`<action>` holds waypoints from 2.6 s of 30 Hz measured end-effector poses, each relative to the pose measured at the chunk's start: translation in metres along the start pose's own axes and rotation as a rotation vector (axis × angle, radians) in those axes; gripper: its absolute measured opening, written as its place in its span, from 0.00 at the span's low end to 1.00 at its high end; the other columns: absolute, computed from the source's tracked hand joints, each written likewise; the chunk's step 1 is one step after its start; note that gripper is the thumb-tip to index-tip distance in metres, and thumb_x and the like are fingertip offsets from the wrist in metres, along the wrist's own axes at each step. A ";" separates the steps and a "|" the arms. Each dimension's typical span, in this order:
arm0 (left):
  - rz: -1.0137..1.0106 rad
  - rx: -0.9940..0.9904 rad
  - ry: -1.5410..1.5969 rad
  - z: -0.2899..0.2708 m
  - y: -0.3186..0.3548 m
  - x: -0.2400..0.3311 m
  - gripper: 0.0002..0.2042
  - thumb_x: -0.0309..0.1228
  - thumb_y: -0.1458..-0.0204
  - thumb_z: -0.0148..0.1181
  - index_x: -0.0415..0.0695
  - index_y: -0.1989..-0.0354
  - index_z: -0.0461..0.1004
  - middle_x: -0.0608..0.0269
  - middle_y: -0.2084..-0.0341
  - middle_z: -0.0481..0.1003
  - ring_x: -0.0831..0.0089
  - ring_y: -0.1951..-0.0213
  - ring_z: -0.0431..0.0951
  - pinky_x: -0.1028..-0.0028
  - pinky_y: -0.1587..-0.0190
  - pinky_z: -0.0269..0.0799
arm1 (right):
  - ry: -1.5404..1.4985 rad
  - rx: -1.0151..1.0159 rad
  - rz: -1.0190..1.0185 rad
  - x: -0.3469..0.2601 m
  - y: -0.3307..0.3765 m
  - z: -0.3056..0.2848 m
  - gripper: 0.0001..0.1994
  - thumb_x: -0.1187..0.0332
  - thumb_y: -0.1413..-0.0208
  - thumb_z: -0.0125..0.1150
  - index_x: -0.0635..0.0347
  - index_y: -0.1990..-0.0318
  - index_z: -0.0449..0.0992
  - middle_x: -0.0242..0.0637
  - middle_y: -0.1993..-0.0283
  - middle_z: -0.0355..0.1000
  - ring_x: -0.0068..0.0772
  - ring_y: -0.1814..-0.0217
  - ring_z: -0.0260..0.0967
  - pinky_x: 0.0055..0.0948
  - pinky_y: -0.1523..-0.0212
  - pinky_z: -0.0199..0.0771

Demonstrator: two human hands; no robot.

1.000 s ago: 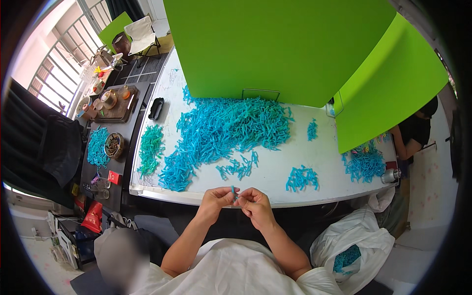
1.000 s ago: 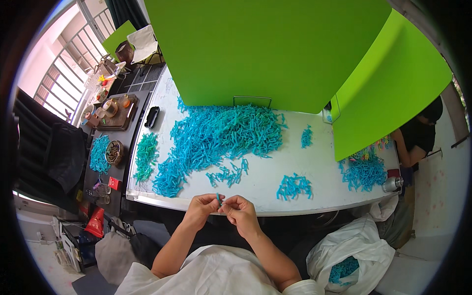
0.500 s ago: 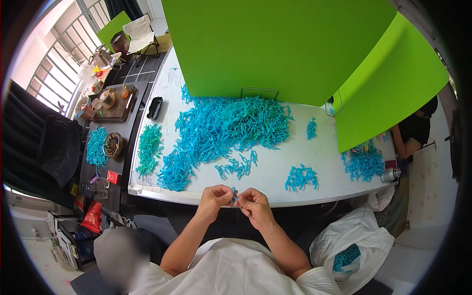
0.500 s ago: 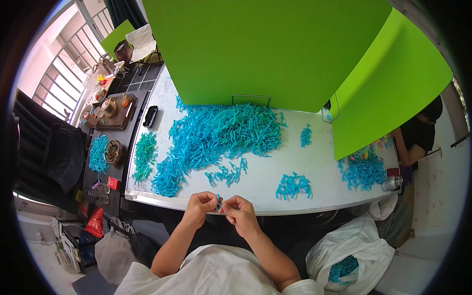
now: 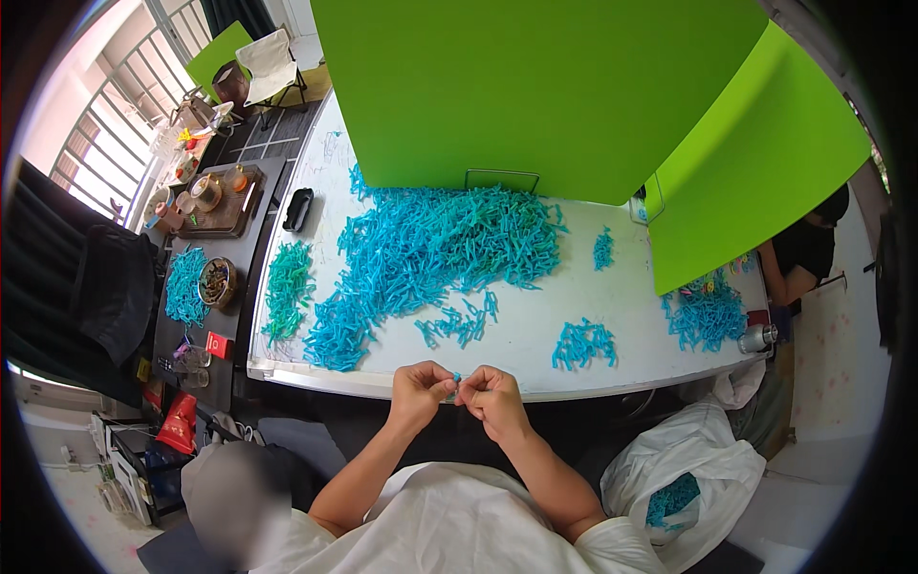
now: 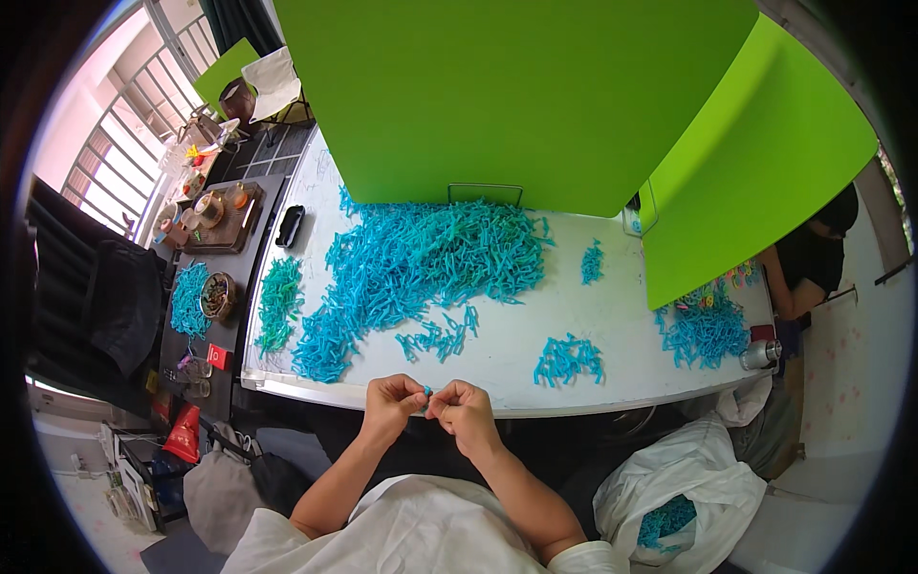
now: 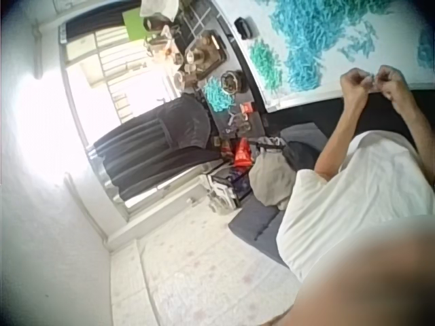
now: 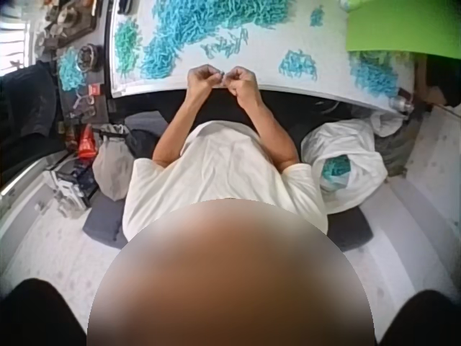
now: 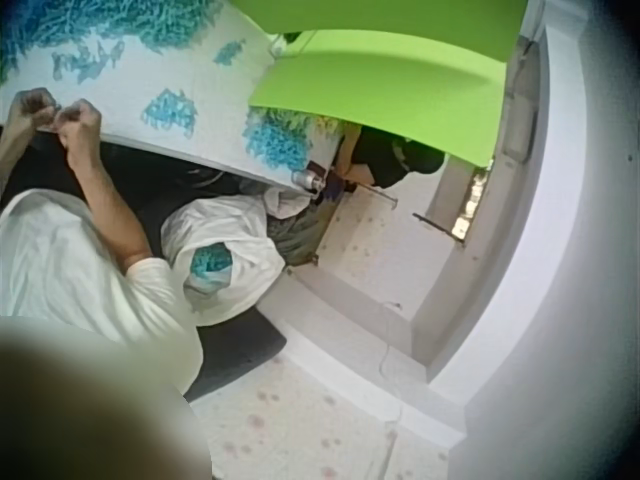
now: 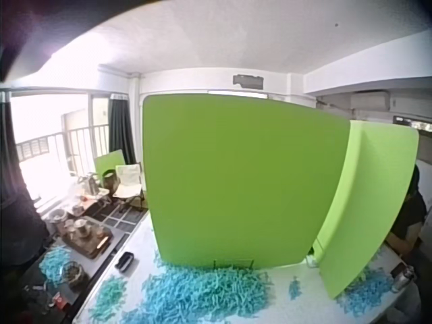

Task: Searching through shredded blue packing material on a workbench to pick out and group small plastic parts.

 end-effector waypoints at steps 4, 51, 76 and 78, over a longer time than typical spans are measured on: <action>0.027 0.059 -0.115 0.003 0.001 -0.004 0.02 0.17 0.49 0.62 0.36 0.71 0.77 0.62 0.75 0.79 0.79 0.72 0.76 0.78 0.67 0.73 | -0.137 0.001 0.070 0.007 -0.004 -0.005 0.05 0.79 0.49 0.63 0.63 0.71 0.71 0.41 0.74 0.75 0.15 0.83 0.57 0.16 0.83 0.52; -0.519 -0.090 0.727 -0.008 -0.026 0.006 0.10 0.29 0.43 0.60 0.39 0.55 0.74 0.66 0.68 0.73 0.85 0.75 0.66 0.91 0.78 0.64 | 0.164 0.247 -0.166 -0.013 -0.012 -0.005 0.11 0.71 0.47 0.68 0.63 0.57 0.80 0.26 0.70 0.73 0.11 0.74 0.62 0.14 0.76 0.55; -0.097 0.357 -0.248 -0.049 -0.037 0.006 0.09 0.30 0.46 0.61 0.37 0.62 0.77 0.59 0.72 0.79 0.76 0.76 0.76 0.77 0.72 0.73 | 0.261 0.286 -0.121 0.006 -0.012 -0.010 0.12 0.76 0.51 0.68 0.67 0.57 0.80 0.26 0.72 0.72 0.09 0.78 0.55 0.13 0.77 0.57; -0.093 0.289 0.000 -0.046 -0.027 0.009 0.08 0.28 0.44 0.60 0.37 0.60 0.76 0.61 0.71 0.80 0.81 0.76 0.75 0.81 0.74 0.72 | 0.278 0.290 -0.168 0.007 -0.013 -0.008 0.12 0.77 0.51 0.69 0.67 0.58 0.80 0.25 0.74 0.70 0.09 0.82 0.55 0.13 0.81 0.54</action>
Point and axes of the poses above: each hand's wrist, its own y-axis away from the middle knuckle, its own z-axis out of the palm, x = y × z, the point moved 2 cm from there along -y, towards the middle knuckle
